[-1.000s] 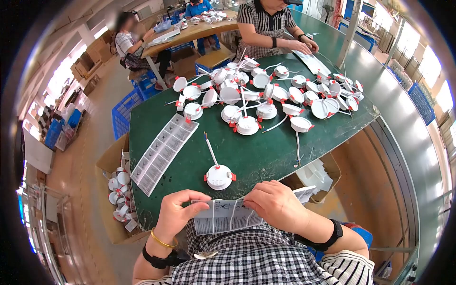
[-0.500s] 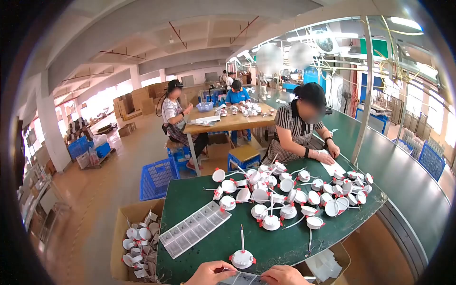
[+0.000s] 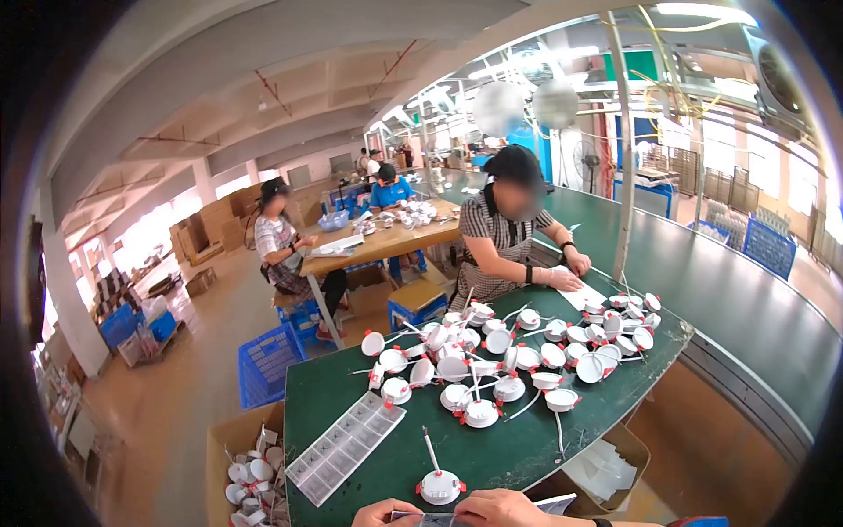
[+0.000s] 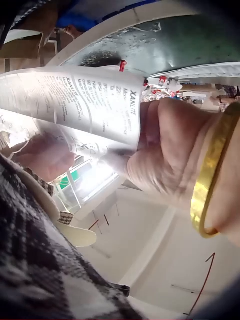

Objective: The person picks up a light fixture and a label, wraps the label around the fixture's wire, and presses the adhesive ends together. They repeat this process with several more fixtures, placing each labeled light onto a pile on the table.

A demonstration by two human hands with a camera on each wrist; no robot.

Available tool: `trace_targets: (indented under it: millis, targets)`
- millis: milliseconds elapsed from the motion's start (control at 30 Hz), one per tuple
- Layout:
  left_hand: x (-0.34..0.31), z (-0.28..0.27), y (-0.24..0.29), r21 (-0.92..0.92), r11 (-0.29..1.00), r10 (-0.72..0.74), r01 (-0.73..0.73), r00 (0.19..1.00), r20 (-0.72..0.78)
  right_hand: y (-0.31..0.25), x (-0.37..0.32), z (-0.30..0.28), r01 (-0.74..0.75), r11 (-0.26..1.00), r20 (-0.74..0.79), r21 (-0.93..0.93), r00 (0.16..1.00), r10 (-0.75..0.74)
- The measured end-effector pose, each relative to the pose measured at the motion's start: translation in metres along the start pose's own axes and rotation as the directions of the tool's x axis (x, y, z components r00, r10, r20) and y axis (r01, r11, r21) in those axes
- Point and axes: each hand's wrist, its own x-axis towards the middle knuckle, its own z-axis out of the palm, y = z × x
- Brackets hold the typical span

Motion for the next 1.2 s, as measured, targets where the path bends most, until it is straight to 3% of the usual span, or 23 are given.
trace_targets:
  millis: [33, 67, 133, 200, 267, 300, 333, 367, 400, 467, 533, 600, 633, 800, 833, 867, 900, 967, 1000, 1100, 1133, 1200]
  targets:
    - [0.001, 0.001, 0.001, 0.125, 0.990, 0.061, -0.059, 0.998, -0.012, 0.007, -0.003, 0.002, 0.014, 1.000, 0.007, 0.001, 1.000, -0.015]
    - [0.001, 0.002, 0.000, 0.136, 0.989, 0.062, -0.061, 0.998, -0.003, 0.003, -0.004, -0.003, 0.013, 1.000, -0.006, 0.004, 1.000, -0.013]
    - [0.003, 0.004, -0.001, 0.124, 0.986, 0.120, -0.111, 0.990, -0.070, -0.008, -0.004, -0.021, -0.069, 0.982, -0.016, -0.175, 0.998, 0.068]
    - [0.001, -0.005, 0.002, 0.093, 0.994, 0.067, -0.059, 0.994, -0.091, 0.005, -0.015, -0.033, -0.068, 0.976, -0.040, -0.205, 0.997, 0.061]
    - [0.000, -0.026, 0.001, 0.048, 0.999, 0.019, -0.012, 0.990, -0.141, 0.017, -0.024, -0.048, 0.009, 0.960, -0.271, -0.281, 0.959, -0.089]
    - [-0.006, -0.040, 0.001, 0.039, 0.999, -0.013, 0.023, 0.971, -0.238, 0.019, -0.027, -0.056, -0.047, 0.966, -0.363, -0.254, 0.930, -0.050]
    - [-0.002, -0.078, -0.042, 0.087, 0.989, 0.137, -0.118, 0.955, -0.262, 0.020, -0.030, -0.062, -0.101, 0.972, -0.439, -0.214, 0.898, -0.004]
    - [-0.011, -0.079, -0.018, 0.018, 0.999, 0.047, -0.044, 0.885, -0.463, 0.031, -0.034, -0.062, -0.137, 0.981, -0.500, -0.138, 0.864, 0.051]
    - [-0.018, -0.095, -0.010, 0.100, 0.992, 0.000, 0.073, 0.807, -0.590, 0.040, -0.038, -0.058, -0.176, 0.983, -0.546, -0.052, 0.829, 0.119]
    - [-0.023, -0.132, -0.031, 0.108, 0.994, 0.102, -0.032, 0.673, -0.733, 0.041, -0.035, -0.057, -0.304, 0.944, -0.471, 0.129, 0.819, 0.328]
    - [-0.024, -0.164, -0.038, -0.023, 0.996, 0.038, -0.081, 0.677, -0.735, 0.046, -0.025, -0.045, -0.328, 0.926, -0.412, 0.188, 0.830, 0.377]
    - [-0.021, -0.202, -0.072, -0.031, 0.994, 0.048, -0.108, 0.658, -0.751, 0.058, -0.011, -0.025, -0.288, 0.870, -0.315, 0.399, 0.848, 0.425]
    - [-0.023, -0.213, -0.087, -0.040, 0.989, 0.064, -0.144, 0.649, -0.758, 0.058, 0.000, -0.019, -0.326, 0.856, -0.248, 0.400, 0.861, 0.444]
    - [-0.007, -0.248, -0.128, -0.086, 0.994, -0.105, 0.062, 0.719, -0.687, 0.084, 0.048, 0.032, -0.265, 0.836, -0.169, 0.481, 0.907, 0.385]
    - [-0.002, -0.255, -0.139, 0.280, 0.950, 0.120, 0.140, 0.662, -0.740, 0.089, 0.054, 0.037, -0.246, 0.833, -0.170, 0.495, 0.913, 0.371]
    - [0.006, -0.249, -0.124, 0.596, 0.766, 0.349, 0.241, 0.622, -0.701, 0.093, 0.061, 0.039, -0.255, 0.832, -0.159, 0.493, 0.914, 0.374]
    - [0.013, -0.238, -0.109, 0.644, 0.732, 0.390, 0.223, 0.638, -0.664, 0.098, 0.071, 0.039, -0.317, 0.795, -0.088, 0.518, 0.904, 0.418]
    - [0.045, -0.203, -0.076, 0.634, 0.758, 0.331, 0.153, 0.747, -0.576, 0.107, 0.098, 0.036, -0.419, 0.745, 0.037, 0.518, 0.882, 0.470]
    - [0.067, -0.189, -0.075, 0.662, 0.743, 0.343, 0.092, 0.798, -0.496, 0.112, 0.110, 0.040, -0.423, 0.745, 0.044, 0.515, 0.882, 0.470]
    - [0.119, -0.137, -0.074, 0.735, 0.677, 0.303, 0.030, 0.899, -0.315, 0.118, 0.150, 0.050, -0.525, 0.642, 0.283, 0.559, 0.848, 0.448]
    - [0.133, -0.131, -0.081, 0.736, 0.676, 0.305, 0.031, 0.898, -0.318, 0.121, 0.160, 0.055, -0.523, 0.644, 0.283, 0.559, 0.850, 0.444]
    - [0.150, -0.123, -0.096, 0.841, 0.537, 0.327, 0.067, 0.902, -0.281, 0.131, 0.170, 0.070, -0.590, 0.579, 0.394, 0.563, 0.807, 0.440]
